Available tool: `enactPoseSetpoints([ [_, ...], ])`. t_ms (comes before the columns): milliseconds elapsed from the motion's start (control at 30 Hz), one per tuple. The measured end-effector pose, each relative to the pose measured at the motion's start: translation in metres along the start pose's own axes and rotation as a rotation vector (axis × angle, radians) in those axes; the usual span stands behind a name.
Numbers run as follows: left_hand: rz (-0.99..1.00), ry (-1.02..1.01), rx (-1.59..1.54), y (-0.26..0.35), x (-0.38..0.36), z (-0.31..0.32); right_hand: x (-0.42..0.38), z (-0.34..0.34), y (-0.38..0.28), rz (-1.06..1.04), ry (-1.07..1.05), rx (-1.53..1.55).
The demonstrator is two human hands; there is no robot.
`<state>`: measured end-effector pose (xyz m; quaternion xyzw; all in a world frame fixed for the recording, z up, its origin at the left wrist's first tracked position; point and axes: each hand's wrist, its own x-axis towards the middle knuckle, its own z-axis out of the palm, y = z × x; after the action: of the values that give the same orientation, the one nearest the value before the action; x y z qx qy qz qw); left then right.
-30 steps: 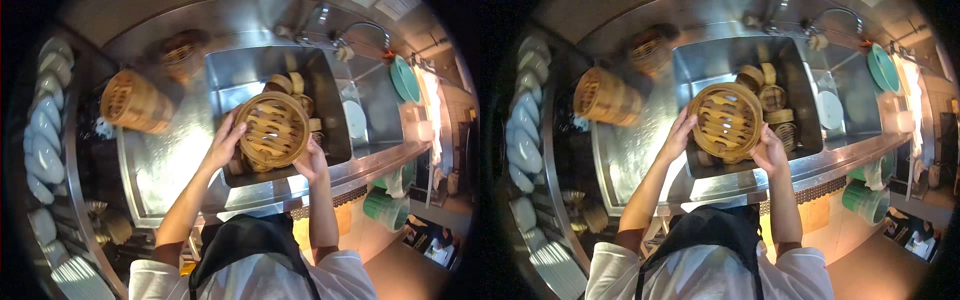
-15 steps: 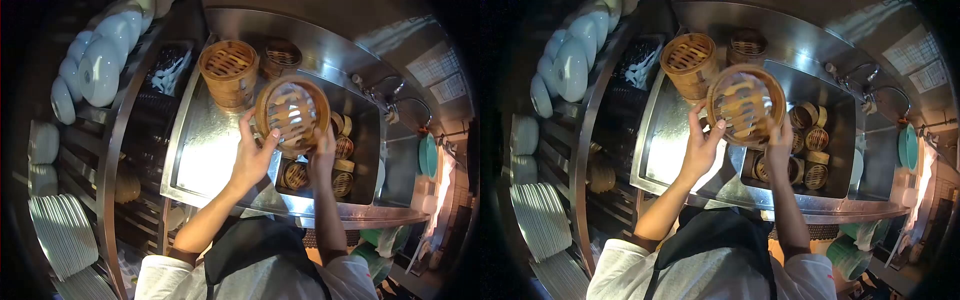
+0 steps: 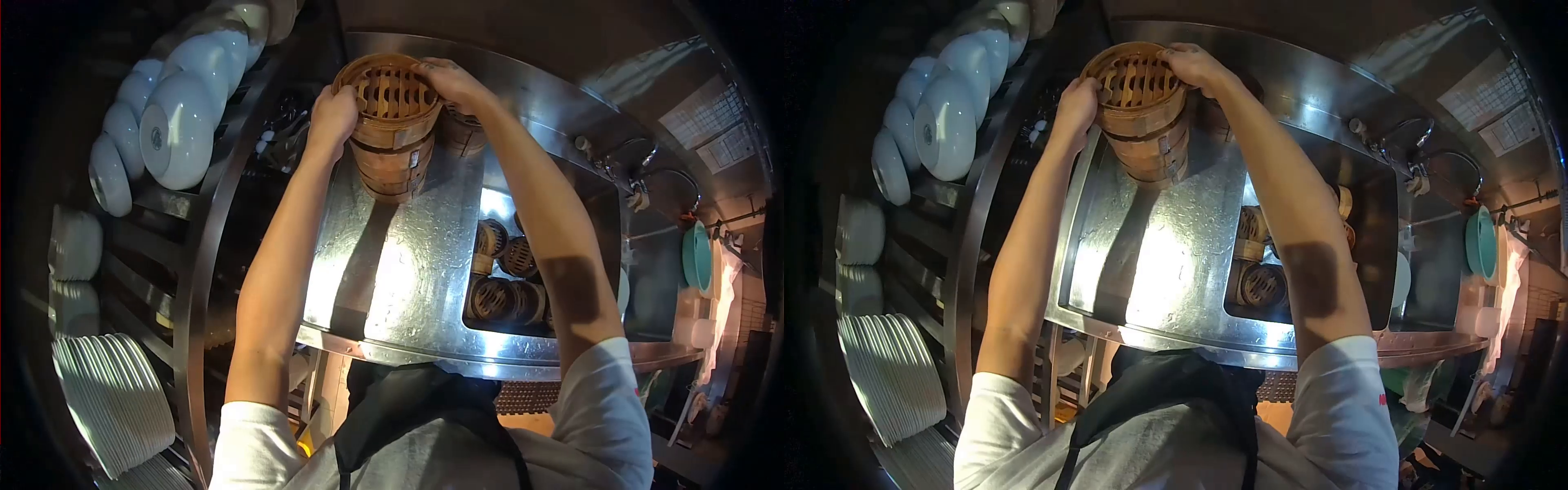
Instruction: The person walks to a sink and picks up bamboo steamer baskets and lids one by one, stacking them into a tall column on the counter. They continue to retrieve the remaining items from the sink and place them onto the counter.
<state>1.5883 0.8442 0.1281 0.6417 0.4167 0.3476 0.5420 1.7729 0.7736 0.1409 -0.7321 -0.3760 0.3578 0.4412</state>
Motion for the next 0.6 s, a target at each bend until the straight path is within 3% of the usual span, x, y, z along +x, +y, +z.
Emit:
enactPoseSetpoints([
  [200,-0.041,0.063,0.239,-0.023,-0.006,0.005,0.004,0.003,0.001,0.011,-0.100,-0.125],
  [467,-0.049,0.058,0.275,-0.028,-0.010,0.004,-0.008,0.003,-0.025,0.006,-0.136,-0.257],
  [533,-0.009,0.095,0.351,-0.025,-0.015,0.003,0.040,0.002,0.009,-0.126,-0.254,-0.246],
  [600,0.022,0.053,0.410,-0.040,-0.002,-0.001,0.034,0.007,0.010,-0.041,-0.100,-0.233],
])
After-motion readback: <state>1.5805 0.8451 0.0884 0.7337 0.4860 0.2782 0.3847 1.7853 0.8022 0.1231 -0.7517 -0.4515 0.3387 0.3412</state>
